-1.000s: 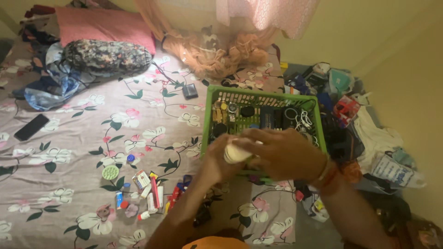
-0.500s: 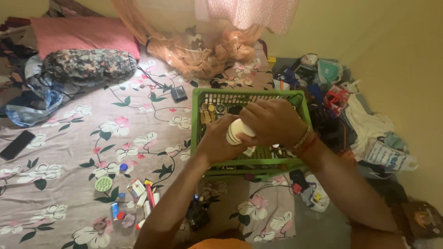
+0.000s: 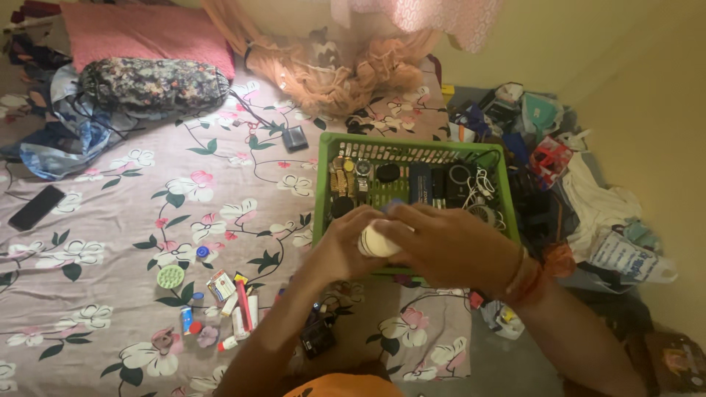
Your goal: The person organizes various small items from a bed into a green plastic basket. They pick up bottles, tubes, a green silicone mat, and other miscellaneous objects one by one and place them into the basket.
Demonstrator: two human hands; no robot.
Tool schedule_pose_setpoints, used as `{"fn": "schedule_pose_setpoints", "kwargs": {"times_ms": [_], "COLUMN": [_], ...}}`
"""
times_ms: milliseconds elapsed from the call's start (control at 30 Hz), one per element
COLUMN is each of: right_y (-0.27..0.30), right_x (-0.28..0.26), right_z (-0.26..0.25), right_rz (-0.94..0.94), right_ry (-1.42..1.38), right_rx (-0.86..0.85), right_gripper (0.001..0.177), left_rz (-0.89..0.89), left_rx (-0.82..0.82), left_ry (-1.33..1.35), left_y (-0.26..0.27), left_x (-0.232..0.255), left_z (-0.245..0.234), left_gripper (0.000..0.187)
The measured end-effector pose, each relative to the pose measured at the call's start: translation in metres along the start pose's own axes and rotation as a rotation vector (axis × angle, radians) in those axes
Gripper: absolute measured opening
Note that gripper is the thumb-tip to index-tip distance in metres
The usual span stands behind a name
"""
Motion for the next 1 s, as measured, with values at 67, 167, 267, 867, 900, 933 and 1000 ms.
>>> {"fn": "schedule_pose_setpoints", "kwargs": {"times_ms": [67, 167, 267, 867, 900, 933, 1000], "right_y": [0.002, 0.001, 0.017, 0.001, 0.0, -0.002, -0.01], "right_x": [-0.006, -0.014, -0.015, -0.012, -0.01, -0.008, -0.005], "right_z": [-0.004, -0.011, -0.035, -0.006, -0.001, 0.004, 0.018], "right_rz": [-0.038, -0.28, -0.469, -0.489, -0.448, -0.411, -0.225], "right_ry": [-0.062, 0.013, 0.043, -0.012, -0.008, -0.003, -0.008], "right_rx": [0.225, 0.222, 0.549, 0.489, 0.446, 0.402, 0.218], "right_gripper": [0.078, 0.047, 0.046, 0.045, 0.047, 0.048, 0.046], "left_rz": [0.052, 0.009, 0.136, -0.035, -0.022, -0.007, -0.014], "left_rx": [0.068, 0.088, 0.156, 0.063, 0.062, 0.064, 0.07], "left_ry": [0.021, 0.082, 0.037, -0.095, -0.081, -0.07, -0.061], "left_y": [0.005, 0.012, 0.02, 0.021, 0.021, 0.019, 0.015], "left_x": [0.001, -0.008, -0.018, -0.012, -0.009, -0.007, -0.003], "left_z": [-0.001, 0.001, 0.001, -0.001, -0.002, -0.005, -0.007], "left_gripper": [0.065, 0.057, 0.053, 0.04, 0.044, 0.047, 0.052]}}
Point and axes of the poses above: each hand's wrist, its own y-axis away from the middle knuckle, its own z-axis out of the palm, x = y × z, the point moved 3 cm from there along -y, towards the middle knuckle, and after that the axes turned 6 degrees about y, right-handed, at the moved point
